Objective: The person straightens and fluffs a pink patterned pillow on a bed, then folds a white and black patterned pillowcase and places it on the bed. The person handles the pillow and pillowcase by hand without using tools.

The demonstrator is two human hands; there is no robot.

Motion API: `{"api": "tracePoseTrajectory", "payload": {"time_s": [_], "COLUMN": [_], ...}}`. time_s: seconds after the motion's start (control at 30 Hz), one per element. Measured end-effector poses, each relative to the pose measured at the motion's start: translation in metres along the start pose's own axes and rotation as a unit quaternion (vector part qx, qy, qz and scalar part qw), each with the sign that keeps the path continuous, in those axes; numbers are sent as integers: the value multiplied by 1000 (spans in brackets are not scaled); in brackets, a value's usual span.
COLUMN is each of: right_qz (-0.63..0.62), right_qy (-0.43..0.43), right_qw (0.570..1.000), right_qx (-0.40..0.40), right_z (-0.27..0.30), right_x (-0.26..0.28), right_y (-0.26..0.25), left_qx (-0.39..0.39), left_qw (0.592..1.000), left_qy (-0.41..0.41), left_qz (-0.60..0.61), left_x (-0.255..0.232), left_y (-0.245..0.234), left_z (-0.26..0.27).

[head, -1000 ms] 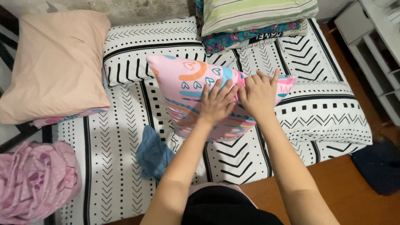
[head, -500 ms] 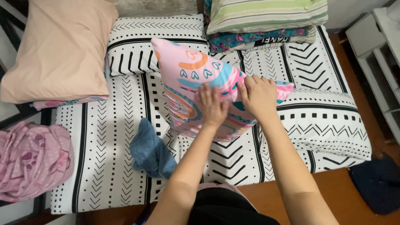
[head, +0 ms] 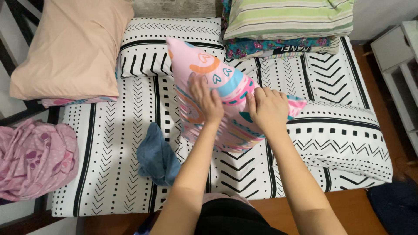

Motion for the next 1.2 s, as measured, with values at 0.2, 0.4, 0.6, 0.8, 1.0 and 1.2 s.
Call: {"api": "tracePoseTrajectory", "payload": {"time_s": [0.2, 0.4, 0.6, 0.8, 1.0, 1.2], "right_qz": [20, 18, 30, 33, 16, 43], "right_qy": [13, 4, 23, 19, 8, 14], "right_qw": [1000, 1000, 999, 999, 1000, 999], "right_qx": [-4, -8, -10, 0, 0, -29], "right_z": [4, 7, 14, 6, 13, 20], "right_x": [-6, -6, -7, -11, 9, 19], "right_y": [0, 0, 3, 2, -2, -12], "left_qx": [-50, 42, -9, -53, 83, 6], "left_qw": [907, 996, 962, 953, 993, 949], "left_qy": [-407, -78, -273, -286, -70, -314], "left_qz": [91, -32, -5, 82, -51, -12], "left_x": [77, 21, 79, 76, 17, 54], "left_y": [10, 14, 4, 16, -7, -13], "left_z": [17, -88, 25, -57, -98, 14]}}
Point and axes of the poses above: each hand's wrist, its own z-axis away from the middle knuckle, its own y-axis out of the palm, x = y × z, the point moved 8 cm from there along -z, towards the middle knuckle, and after that the axes turned 6 degrees about z, right-handed, at the moved point
